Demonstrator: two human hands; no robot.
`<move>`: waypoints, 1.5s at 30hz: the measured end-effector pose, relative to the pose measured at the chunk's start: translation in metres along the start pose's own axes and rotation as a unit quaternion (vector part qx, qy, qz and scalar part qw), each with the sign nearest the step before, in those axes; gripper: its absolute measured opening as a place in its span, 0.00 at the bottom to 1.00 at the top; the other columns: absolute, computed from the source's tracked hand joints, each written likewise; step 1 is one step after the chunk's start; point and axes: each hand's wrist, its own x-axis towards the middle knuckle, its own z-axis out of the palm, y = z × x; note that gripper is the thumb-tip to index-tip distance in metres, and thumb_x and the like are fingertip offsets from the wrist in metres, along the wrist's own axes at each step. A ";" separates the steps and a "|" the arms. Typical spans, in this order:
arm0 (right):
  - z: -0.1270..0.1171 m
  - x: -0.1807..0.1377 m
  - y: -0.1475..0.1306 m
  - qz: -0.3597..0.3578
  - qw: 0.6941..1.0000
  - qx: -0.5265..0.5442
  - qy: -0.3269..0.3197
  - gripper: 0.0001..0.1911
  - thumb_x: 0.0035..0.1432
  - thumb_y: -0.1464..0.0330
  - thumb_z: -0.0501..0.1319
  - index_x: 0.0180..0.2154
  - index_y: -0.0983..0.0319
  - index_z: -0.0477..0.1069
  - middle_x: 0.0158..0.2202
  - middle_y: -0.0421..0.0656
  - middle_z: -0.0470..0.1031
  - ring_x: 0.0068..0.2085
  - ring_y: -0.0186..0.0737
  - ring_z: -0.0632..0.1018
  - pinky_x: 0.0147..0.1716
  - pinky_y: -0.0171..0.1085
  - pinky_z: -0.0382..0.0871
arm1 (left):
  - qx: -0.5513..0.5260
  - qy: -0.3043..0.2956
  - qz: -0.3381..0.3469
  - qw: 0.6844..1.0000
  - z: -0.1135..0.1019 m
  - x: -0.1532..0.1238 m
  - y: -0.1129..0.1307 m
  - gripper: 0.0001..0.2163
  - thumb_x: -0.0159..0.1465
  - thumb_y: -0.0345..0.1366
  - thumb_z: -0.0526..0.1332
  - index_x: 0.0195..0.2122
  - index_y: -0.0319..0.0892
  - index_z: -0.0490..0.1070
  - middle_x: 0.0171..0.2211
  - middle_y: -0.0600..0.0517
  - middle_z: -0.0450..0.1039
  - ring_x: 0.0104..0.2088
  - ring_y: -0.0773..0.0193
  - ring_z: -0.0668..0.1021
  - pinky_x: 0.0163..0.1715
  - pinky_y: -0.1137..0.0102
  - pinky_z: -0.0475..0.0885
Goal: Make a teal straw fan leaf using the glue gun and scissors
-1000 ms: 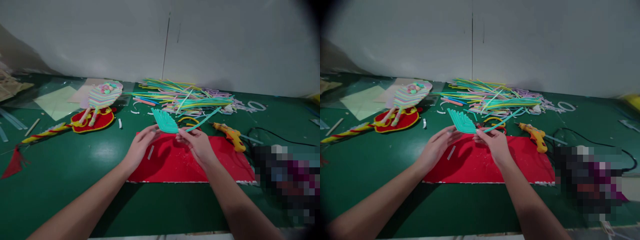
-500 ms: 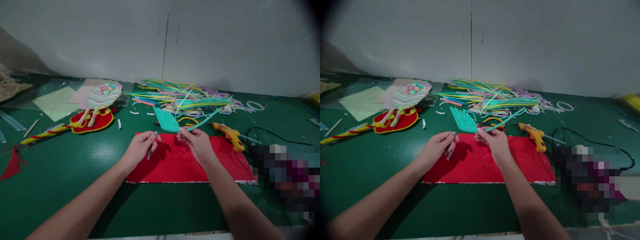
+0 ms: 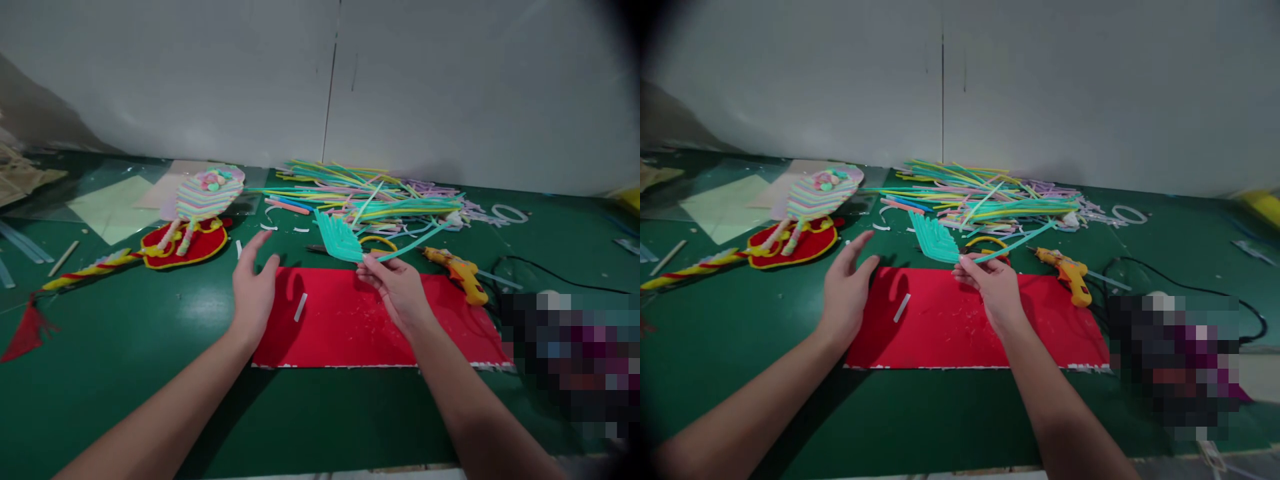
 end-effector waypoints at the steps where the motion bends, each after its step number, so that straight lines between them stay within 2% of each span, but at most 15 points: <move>1: 0.000 0.000 0.000 0.001 1.000 -0.001 -0.001 0.14 0.37 0.64 0.73 0.27 0.64 0.76 0.24 0.41 0.78 0.27 0.35 0.79 0.33 0.37 0.77 | -0.026 -0.034 0.001 0.999 0.002 -0.003 0.003 0.17 0.59 0.29 0.59 0.49 0.45 0.69 0.54 0.48 0.69 0.57 0.57 0.69 0.59 0.60 0.61; 3: 0.001 -0.001 0.000 0.001 1.000 -0.001 -0.007 0.14 0.37 0.64 0.73 0.27 0.64 0.76 0.23 0.41 0.78 0.27 0.35 0.79 0.32 0.36 0.78 | -0.094 -0.118 -0.029 0.988 0.005 -0.009 0.008 0.17 0.60 0.32 0.59 0.51 0.44 0.67 0.51 0.46 0.72 0.49 0.57 0.76 0.51 0.60 0.70; 5: 0.002 -0.002 0.000 0.003 1.000 -0.006 -0.024 0.14 0.37 0.64 0.73 0.27 0.64 0.76 0.23 0.40 0.78 0.26 0.35 0.79 0.31 0.35 0.78 | -0.137 -0.190 -0.079 0.969 0.009 -0.014 0.011 0.16 0.60 0.36 0.60 0.50 0.42 0.67 0.51 0.45 0.71 0.44 0.56 0.78 0.44 0.61 0.75; 9: 0.001 -0.005 0.002 0.011 0.996 -0.043 -0.082 0.12 0.39 0.64 0.72 0.28 0.63 0.77 0.23 0.40 0.78 0.25 0.35 0.79 0.31 0.35 0.77 | -0.167 -0.251 -0.146 0.942 0.013 -0.020 0.013 0.13 0.57 0.37 0.63 0.43 0.40 0.71 0.44 0.46 0.76 0.41 0.57 0.80 0.40 0.64 0.77; 15: 0.001 -0.007 0.004 0.038 0.988 -0.085 -0.126 0.13 0.41 0.64 0.72 0.29 0.64 0.77 0.23 0.41 0.79 0.26 0.36 0.79 0.31 0.35 0.77 | -0.112 -0.266 -0.173 0.942 0.013 -0.022 0.019 0.06 0.55 0.34 0.64 0.34 0.41 0.75 0.36 0.49 0.79 0.36 0.61 0.81 0.39 0.68 0.76; 20: 0.002 -0.009 0.004 0.056 0.980 -0.110 -0.155 0.13 0.41 0.63 0.71 0.30 0.63 0.77 0.24 0.42 0.79 0.26 0.35 0.79 0.30 0.34 0.76 | -0.035 -0.271 -0.171 0.946 0.012 -0.022 0.016 0.06 0.54 0.34 0.66 0.32 0.40 0.76 0.30 0.49 0.80 0.30 0.61 0.80 0.34 0.68 0.75; 29: 0.007 -0.010 0.003 0.035 0.984 -0.112 -0.134 0.14 0.42 0.62 0.71 0.31 0.63 0.76 0.25 0.41 0.79 0.28 0.37 0.80 0.31 0.35 0.76 | -0.042 -0.271 -0.153 0.949 0.011 -0.020 0.008 0.08 0.54 0.37 0.66 0.32 0.38 0.77 0.30 0.49 0.80 0.32 0.59 0.81 0.37 0.67 0.76; 38: 0.003 -0.011 0.006 -0.004 0.974 -0.162 -0.160 0.11 0.44 0.62 0.69 0.30 0.61 0.75 0.26 0.41 0.79 0.30 0.38 0.80 0.36 0.38 0.75 | -0.040 -0.286 -0.174 0.941 0.011 -0.019 0.005 0.08 0.53 0.37 0.67 0.32 0.39 0.78 0.29 0.48 0.80 0.31 0.58 0.82 0.34 0.67 0.77; 41: 0.002 -0.009 0.002 -0.017 0.968 -0.184 -0.168 0.14 0.46 0.61 0.69 0.34 0.60 0.76 0.29 0.41 0.79 0.31 0.38 0.80 0.37 0.39 0.74 | -0.069 -0.286 -0.206 0.933 0.012 -0.018 0.006 0.08 0.51 0.37 0.68 0.31 0.39 0.78 0.27 0.48 0.80 0.29 0.59 0.81 0.34 0.66 0.78; 43: -0.004 -0.004 -0.001 -0.045 0.963 -0.216 -0.155 0.16 0.50 0.58 0.65 0.38 0.59 0.76 0.33 0.42 0.79 0.34 0.40 0.80 0.37 0.40 0.74 | -0.097 -0.271 -0.231 0.929 0.012 -0.016 0.007 0.09 0.50 0.38 0.70 0.29 0.38 0.78 0.26 0.48 0.80 0.29 0.58 0.81 0.34 0.65 0.78; 45: -0.015 0.004 -0.003 -0.117 0.946 -0.283 -0.106 0.16 0.55 0.56 0.59 0.39 0.60 0.76 0.37 0.45 0.78 0.38 0.43 0.79 0.39 0.42 0.73 | -0.127 -0.253 -0.247 0.927 0.012 -0.015 0.007 0.11 0.48 0.39 0.71 0.27 0.38 0.77 0.26 0.47 0.80 0.29 0.58 0.81 0.35 0.65 0.78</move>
